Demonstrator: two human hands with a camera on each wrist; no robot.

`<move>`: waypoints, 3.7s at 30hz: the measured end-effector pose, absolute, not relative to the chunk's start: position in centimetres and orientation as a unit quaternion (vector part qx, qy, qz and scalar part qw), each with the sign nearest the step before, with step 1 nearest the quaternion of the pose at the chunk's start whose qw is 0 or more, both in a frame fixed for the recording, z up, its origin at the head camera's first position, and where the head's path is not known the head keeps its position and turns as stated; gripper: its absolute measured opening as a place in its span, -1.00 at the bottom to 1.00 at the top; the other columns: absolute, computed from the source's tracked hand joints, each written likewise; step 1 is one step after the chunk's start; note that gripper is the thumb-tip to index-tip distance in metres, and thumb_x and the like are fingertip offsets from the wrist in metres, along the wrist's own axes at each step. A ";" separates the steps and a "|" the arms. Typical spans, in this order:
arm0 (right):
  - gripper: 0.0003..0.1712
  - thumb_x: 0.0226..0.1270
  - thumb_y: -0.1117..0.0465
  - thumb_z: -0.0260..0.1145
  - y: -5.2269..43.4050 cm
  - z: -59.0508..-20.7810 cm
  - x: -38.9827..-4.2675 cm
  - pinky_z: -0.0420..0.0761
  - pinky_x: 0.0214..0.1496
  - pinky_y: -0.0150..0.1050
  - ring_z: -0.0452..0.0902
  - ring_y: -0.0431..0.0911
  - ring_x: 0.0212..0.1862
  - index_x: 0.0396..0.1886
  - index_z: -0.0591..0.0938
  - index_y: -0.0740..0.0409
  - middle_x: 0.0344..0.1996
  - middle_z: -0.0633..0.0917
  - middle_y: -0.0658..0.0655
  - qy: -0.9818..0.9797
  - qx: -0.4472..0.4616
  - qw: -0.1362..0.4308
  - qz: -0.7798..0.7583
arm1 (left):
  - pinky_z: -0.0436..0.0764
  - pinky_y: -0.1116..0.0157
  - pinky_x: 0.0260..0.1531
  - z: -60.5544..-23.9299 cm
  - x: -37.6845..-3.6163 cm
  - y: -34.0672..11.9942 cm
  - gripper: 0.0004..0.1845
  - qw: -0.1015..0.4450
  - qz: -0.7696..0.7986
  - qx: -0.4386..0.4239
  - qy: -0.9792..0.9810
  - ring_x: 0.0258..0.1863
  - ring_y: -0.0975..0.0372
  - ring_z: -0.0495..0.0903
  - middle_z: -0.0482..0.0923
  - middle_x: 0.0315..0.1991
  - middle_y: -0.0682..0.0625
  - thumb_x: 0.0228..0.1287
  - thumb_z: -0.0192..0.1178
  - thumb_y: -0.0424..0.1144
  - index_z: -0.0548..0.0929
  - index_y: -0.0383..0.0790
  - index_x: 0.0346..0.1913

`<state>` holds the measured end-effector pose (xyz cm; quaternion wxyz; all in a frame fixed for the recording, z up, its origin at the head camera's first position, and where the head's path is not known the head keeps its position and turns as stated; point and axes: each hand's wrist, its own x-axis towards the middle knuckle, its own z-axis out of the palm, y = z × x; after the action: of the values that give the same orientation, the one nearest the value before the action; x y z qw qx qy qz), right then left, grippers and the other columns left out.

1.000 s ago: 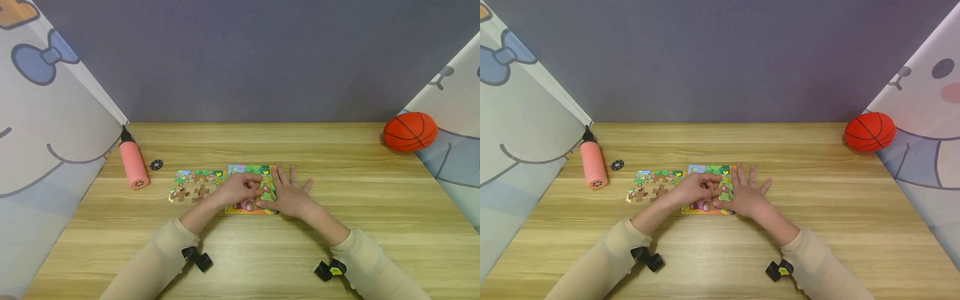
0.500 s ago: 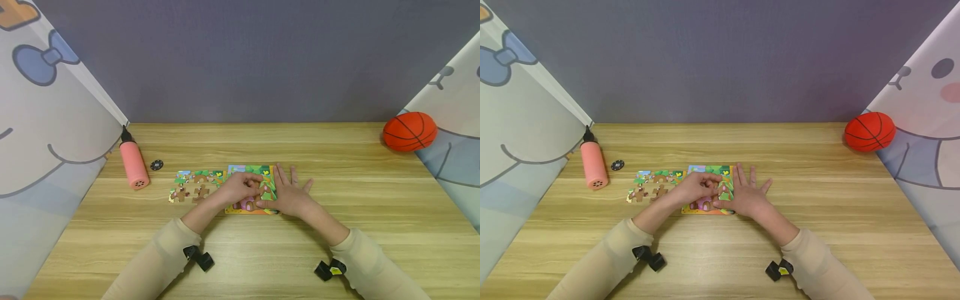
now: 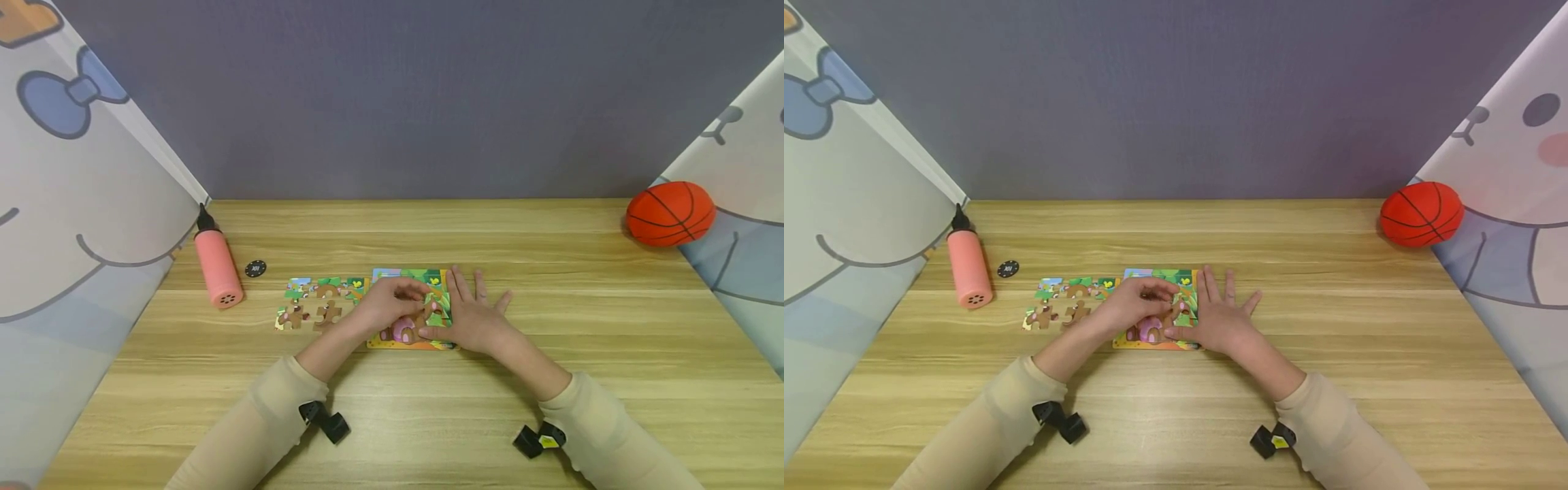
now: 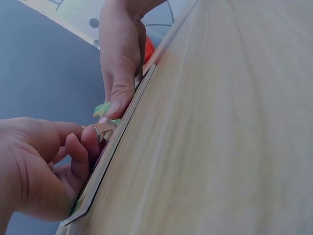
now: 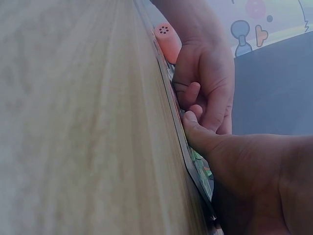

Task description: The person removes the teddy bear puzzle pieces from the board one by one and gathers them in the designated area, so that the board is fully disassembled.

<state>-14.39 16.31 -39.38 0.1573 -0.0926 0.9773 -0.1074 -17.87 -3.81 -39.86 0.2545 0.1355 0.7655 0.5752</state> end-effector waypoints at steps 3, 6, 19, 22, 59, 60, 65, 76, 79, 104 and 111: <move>0.51 0.08 -0.67 0.14 16.3 -39.4 -14.4 -0.39 0.12 0.72 -0.53 0.36 0.54 0.63 -0.26 0.23 0.62 -0.28 0.20 0.977 -0.092 0.159 -0.111 | 0.32 0.39 -0.86 -39.8 -17.8 -3.8 -0.77 0.274 0.581 0.121 0.757 -0.79 0.26 0.43 0.70 -0.28 -0.09 0.43 0.24 -0.35 0.71 -0.14 0.08; 0.52 0.07 -0.67 0.14 16.4 -39.5 -14.4 -0.40 0.12 0.72 -0.54 0.36 0.54 0.63 -0.27 0.22 0.62 -0.29 0.19 0.976 -0.092 0.160 -0.114 | 0.34 0.41 -0.85 -39.9 -17.7 -3.7 -0.78 0.273 0.582 0.124 0.756 -0.79 0.28 0.44 0.70 -0.30 -0.10 0.42 0.24 -0.37 0.71 -0.21 0.06; 0.52 0.06 -0.70 0.10 16.3 -39.4 -14.4 -0.39 0.13 0.72 -0.52 0.36 0.54 0.63 -0.26 0.23 0.62 -0.29 0.19 0.977 -0.093 0.159 -0.104 | 0.39 0.34 -0.80 -39.4 -17.9 -4.5 -0.77 0.269 0.618 0.101 0.732 -0.73 0.23 0.47 0.63 -0.33 -0.19 0.44 0.22 -0.35 0.70 -0.18 0.09; 0.52 0.06 -0.71 0.09 16.3 -39.4 -14.4 -0.40 0.12 0.72 -0.53 0.37 0.54 0.63 -0.25 0.24 0.62 -0.29 0.20 0.977 -0.096 0.156 -0.105 | 0.44 0.35 -0.72 -39.4 -18.0 -5.0 -0.77 0.253 0.614 0.112 0.739 -0.66 0.23 0.47 0.64 -0.30 -0.16 0.42 0.26 -0.35 0.71 -0.19 0.07; 0.51 0.08 -0.68 0.12 16.3 -39.5 -14.5 -0.42 0.13 0.71 -0.54 0.33 0.55 0.63 -0.27 0.22 0.62 -0.31 0.19 0.977 -0.088 0.161 -0.107 | 0.33 0.42 -0.70 -39.4 -18.1 -11.9 -0.73 0.236 0.595 0.052 0.766 -0.61 0.25 0.45 0.64 -0.34 -0.14 0.37 0.31 -0.35 0.69 -0.24 0.09; 0.50 0.08 -0.68 0.12 16.3 -39.5 -14.5 -0.42 0.13 0.71 -0.54 0.33 0.55 0.63 -0.27 0.22 0.62 -0.31 0.19 0.977 -0.089 0.161 -0.107 | 0.29 0.41 -0.73 -39.4 -18.0 -12.1 -0.74 0.237 0.591 0.047 0.769 -0.63 0.25 0.42 0.62 -0.38 -0.12 0.38 0.31 -0.33 0.69 -0.22 0.09; 0.51 0.07 -0.68 0.14 16.3 -39.5 -14.5 -0.42 0.13 0.71 -0.55 0.33 0.54 0.63 -0.28 0.20 0.62 -0.32 0.18 0.977 -0.090 0.161 -0.108 | 0.21 0.36 -0.80 -39.2 -17.7 -13.0 -0.75 0.242 0.571 0.033 0.784 -0.68 0.25 0.34 0.56 -0.52 -0.07 0.39 0.31 -0.26 0.70 -0.13 0.09; 0.51 0.08 -0.67 0.13 16.3 -39.5 -14.5 -0.44 0.13 0.70 -0.56 0.33 0.54 0.63 -0.28 0.21 0.62 -0.32 0.18 0.976 -0.092 0.163 -0.108 | 0.44 0.36 -0.68 -39.3 -17.5 -14.5 -0.74 0.256 0.588 0.028 0.767 -0.66 0.24 0.39 0.59 -0.44 -0.12 0.39 0.28 -0.37 0.68 -0.27 0.09; 0.51 0.08 -0.68 0.12 16.3 -39.6 -14.6 -0.45 0.13 0.70 -0.56 0.33 0.54 0.63 -0.28 0.21 0.62 -0.32 0.18 0.976 -0.092 0.162 -0.109 | 0.46 0.36 -0.66 -39.4 -17.4 -14.8 -0.74 0.257 0.589 0.033 0.765 -0.64 0.25 0.41 0.62 -0.38 -0.13 0.39 0.27 -0.39 0.67 -0.33 0.10; 0.53 0.05 -0.67 0.17 16.5 -39.3 -14.6 -0.42 0.13 0.71 -0.55 0.34 0.54 0.63 -0.28 0.21 0.62 -0.31 0.18 0.974 -0.092 0.172 -0.114 | 0.50 0.38 -0.64 -39.5 -17.4 -16.1 -0.72 0.252 0.575 0.068 0.776 -0.58 0.21 0.51 0.67 -0.38 -0.15 0.34 0.30 -0.44 0.64 -0.45 0.07; 0.53 0.06 -0.66 0.19 16.5 -39.3 -14.7 -0.42 0.13 0.71 -0.54 0.35 0.54 0.63 -0.27 0.22 0.62 -0.30 0.19 0.974 -0.091 0.172 -0.118 | 0.49 0.39 -0.65 -39.5 -17.4 -16.0 -0.79 0.249 0.564 0.073 0.784 -0.61 0.21 0.50 0.68 -0.32 -0.17 0.31 0.32 -0.44 0.68 -0.41 -0.02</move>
<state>-14.66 16.48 -39.29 0.1719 -0.0908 0.9738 -0.1179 -17.45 -15.99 -39.48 0.2493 0.0727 0.7842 0.5636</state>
